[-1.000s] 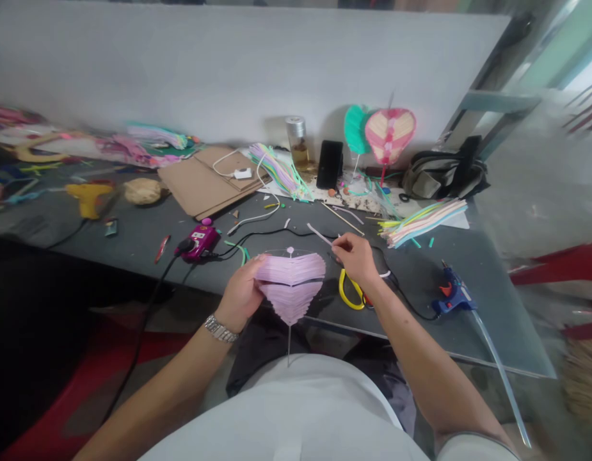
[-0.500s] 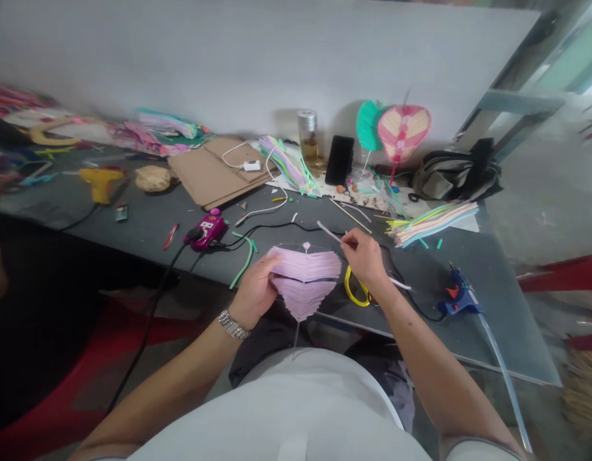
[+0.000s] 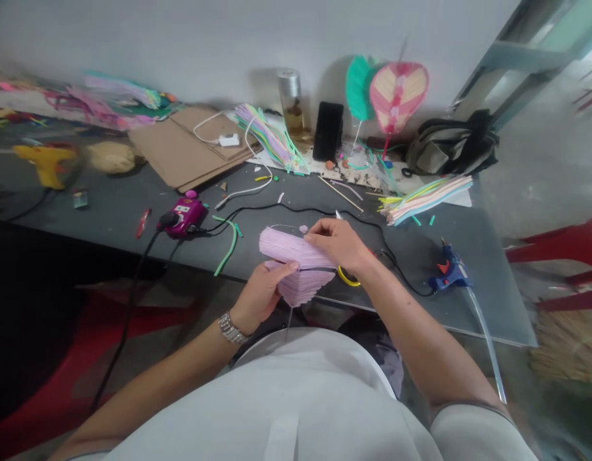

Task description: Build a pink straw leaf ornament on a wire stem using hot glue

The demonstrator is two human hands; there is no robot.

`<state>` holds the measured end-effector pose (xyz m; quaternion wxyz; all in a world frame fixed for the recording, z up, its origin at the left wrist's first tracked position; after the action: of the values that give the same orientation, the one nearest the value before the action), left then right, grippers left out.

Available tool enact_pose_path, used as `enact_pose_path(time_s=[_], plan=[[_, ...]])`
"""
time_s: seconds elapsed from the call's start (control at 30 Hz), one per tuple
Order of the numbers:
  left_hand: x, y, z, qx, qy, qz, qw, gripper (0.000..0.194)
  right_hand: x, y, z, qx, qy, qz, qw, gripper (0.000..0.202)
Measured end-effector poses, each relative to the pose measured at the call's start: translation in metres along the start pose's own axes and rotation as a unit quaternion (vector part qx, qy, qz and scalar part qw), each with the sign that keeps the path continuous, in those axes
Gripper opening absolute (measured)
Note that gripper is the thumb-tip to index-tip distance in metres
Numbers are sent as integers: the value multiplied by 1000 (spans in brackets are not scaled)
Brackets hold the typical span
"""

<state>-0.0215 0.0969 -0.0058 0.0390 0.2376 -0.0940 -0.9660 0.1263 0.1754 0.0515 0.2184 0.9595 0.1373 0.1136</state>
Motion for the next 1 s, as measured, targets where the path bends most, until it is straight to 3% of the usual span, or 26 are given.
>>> enact_pose_path(time_s=[0.27, 0.77, 1.0], plan=[[1, 0, -3, -35, -47, 11, 998, 33, -2, -6, -8, -28, 19, -32, 999, 29], [6, -4, -7, -44, -67, 23, 997, 27, -3, -8, -3, -25, -3, -11, 1000, 21], [-7, 1, -5, -35, 31, 19, 999, 37, 0, -10, -10, -20, 13, -26, 999, 22]])
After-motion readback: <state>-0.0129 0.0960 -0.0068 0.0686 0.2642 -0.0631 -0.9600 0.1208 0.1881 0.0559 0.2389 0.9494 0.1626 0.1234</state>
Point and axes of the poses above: each hand's wrist, its own y-axis away from the middle knuckle, its own x-axis out of the back of the hand, z = x × y, the point moved 7 cm from there along -y, towards the middle knuckle, and after that the axes turned 15 degrees about -x, right-handed, at the moved point
